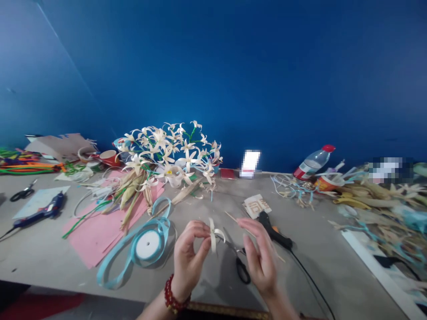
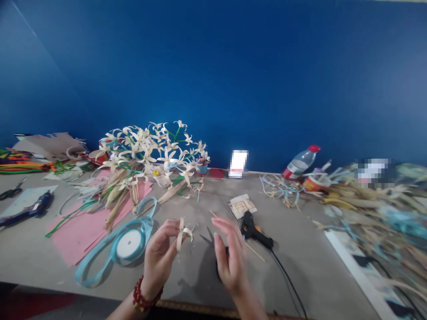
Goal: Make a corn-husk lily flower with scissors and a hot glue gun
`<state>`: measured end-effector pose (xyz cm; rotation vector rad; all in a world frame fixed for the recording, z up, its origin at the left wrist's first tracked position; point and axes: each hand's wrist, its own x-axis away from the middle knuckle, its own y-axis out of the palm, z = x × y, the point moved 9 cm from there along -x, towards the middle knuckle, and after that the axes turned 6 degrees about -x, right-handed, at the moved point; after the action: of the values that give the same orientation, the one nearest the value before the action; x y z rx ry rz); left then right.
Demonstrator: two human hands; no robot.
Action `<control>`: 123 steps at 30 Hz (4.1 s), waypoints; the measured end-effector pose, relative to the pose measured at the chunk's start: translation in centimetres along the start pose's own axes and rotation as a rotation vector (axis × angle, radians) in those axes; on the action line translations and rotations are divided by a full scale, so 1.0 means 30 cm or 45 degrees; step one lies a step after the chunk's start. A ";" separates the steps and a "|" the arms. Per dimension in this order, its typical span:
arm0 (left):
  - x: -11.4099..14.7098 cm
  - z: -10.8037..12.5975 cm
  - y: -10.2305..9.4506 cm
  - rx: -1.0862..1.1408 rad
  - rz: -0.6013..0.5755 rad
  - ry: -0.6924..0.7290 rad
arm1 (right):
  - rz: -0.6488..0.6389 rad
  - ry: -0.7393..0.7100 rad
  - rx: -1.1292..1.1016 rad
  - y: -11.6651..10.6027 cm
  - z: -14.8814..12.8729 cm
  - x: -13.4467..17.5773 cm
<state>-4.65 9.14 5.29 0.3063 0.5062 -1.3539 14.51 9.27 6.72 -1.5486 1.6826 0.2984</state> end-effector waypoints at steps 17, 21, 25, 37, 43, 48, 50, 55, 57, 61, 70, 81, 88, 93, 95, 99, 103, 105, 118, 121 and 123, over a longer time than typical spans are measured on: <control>0.012 0.062 -0.023 -0.207 0.063 0.294 | 0.181 0.338 -0.292 -0.046 0.105 0.034; 0.024 0.052 -0.019 -0.223 0.039 0.295 | 0.334 0.407 -0.385 -0.120 0.149 0.058; 0.037 0.056 -0.018 -0.245 0.032 0.330 | 0.311 0.546 -0.188 -0.176 0.204 0.097; 0.039 -0.174 -0.128 0.002 0.203 -0.292 | 0.583 0.703 -0.099 -0.440 0.340 0.139; 0.030 -0.175 -0.024 0.136 0.086 -0.406 | -0.009 0.361 0.277 -0.224 0.222 0.062; 0.053 -0.152 -0.009 0.190 0.066 -0.432 | -0.217 0.277 0.247 -0.024 0.148 0.050; 0.072 -0.153 -0.007 0.189 0.043 -0.435 | -0.296 0.257 0.226 0.018 0.123 0.044; 0.105 -0.138 0.039 0.222 -0.047 -0.435 | -0.414 0.214 -0.069 0.084 0.049 0.057; 0.107 -0.124 0.062 0.252 -0.077 -0.427 | -0.420 0.264 -0.205 0.111 0.032 0.082; 0.112 -0.113 0.086 0.300 -0.082 -0.437 | -0.292 0.443 -0.408 0.140 0.044 0.123; 0.133 -0.142 0.085 0.407 -0.016 -0.518 | -0.212 0.434 -0.426 0.161 0.035 0.113; 0.137 -0.129 0.110 0.478 -0.032 -0.589 | -0.394 0.539 -0.571 0.203 0.042 0.127; 0.153 -0.142 0.158 0.693 -0.158 -0.729 | -0.467 0.995 -1.384 0.283 0.078 0.190; 0.153 -0.155 0.155 0.732 -0.140 -0.753 | -0.441 1.022 -1.359 0.292 0.101 0.190; 0.148 -0.151 0.154 0.708 -0.139 -0.742 | -0.461 1.000 -1.306 0.296 0.105 0.187; 0.130 -0.149 0.133 0.657 -0.146 -0.683 | -0.491 0.909 -1.161 0.292 0.115 0.179; 0.105 -0.192 0.037 0.463 -0.020 -0.618 | -0.557 0.821 -0.869 0.263 0.159 0.169; 0.096 -0.224 -0.018 0.395 0.052 -0.619 | -0.581 0.768 -0.657 0.234 0.194 0.143; 0.076 -0.266 -0.117 0.450 -0.026 -0.717 | -0.728 0.371 0.146 0.408 0.391 -0.201; 0.073 -0.261 -0.123 0.447 -0.083 -0.733 | -0.719 0.349 0.167 0.410 0.377 -0.226; 0.077 -0.261 -0.125 0.443 -0.119 -0.735 | -0.684 0.366 0.183 0.331 0.368 -0.228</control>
<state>-9.32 10.29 -2.30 0.1606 -0.2012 -1.5409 9.23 23.63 0.93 -1.9225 1.3829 -0.3302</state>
